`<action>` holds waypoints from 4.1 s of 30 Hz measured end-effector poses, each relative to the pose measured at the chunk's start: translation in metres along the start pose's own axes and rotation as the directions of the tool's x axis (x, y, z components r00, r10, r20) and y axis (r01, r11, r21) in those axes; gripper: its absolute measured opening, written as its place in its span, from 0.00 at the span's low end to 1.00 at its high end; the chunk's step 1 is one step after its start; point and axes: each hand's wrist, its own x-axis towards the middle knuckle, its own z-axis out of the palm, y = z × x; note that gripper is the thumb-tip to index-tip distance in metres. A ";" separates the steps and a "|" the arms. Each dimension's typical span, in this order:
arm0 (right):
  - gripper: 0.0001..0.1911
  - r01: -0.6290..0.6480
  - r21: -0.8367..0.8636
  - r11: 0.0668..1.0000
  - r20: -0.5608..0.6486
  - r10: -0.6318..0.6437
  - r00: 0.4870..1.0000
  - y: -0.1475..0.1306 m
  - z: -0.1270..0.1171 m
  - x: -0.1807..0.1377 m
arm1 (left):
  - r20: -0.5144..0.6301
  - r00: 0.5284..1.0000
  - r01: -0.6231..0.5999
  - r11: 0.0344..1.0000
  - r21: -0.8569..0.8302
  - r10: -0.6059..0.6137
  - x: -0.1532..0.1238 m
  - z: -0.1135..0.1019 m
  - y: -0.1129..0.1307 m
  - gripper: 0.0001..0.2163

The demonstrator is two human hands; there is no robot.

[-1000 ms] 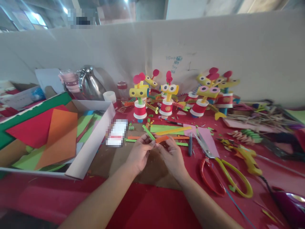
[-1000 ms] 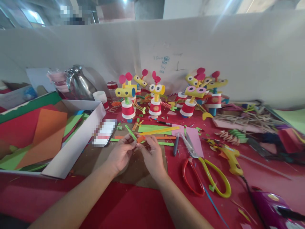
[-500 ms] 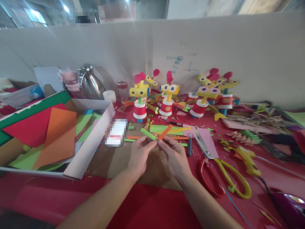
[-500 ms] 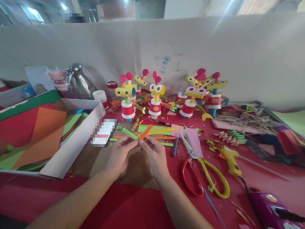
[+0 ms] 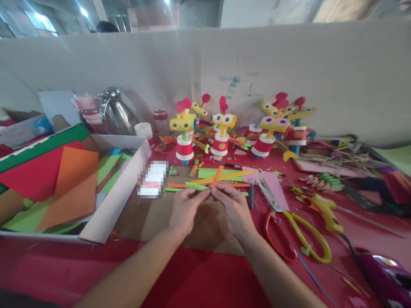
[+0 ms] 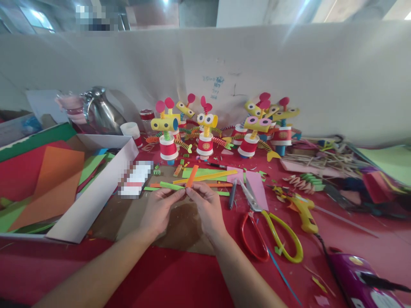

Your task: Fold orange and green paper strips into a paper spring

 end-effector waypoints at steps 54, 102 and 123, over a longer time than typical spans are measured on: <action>0.11 -0.020 -0.066 0.998 -0.053 0.017 0.998 0.009 0.001 -0.002 | -0.040 0.999 0.010 0.997 0.076 -0.007 0.001 -0.002 0.001 0.09; 0.09 -0.075 0.016 0.997 -0.113 0.076 0.991 0.008 0.001 0.001 | 0.054 0.988 0.152 0.972 -0.177 -0.144 0.008 -0.002 -0.004 0.11; 0.08 -0.100 0.065 0.993 -0.083 0.106 0.991 0.007 0.004 -0.002 | -0.005 0.996 0.089 0.994 -0.062 -0.090 0.000 0.001 -0.003 0.11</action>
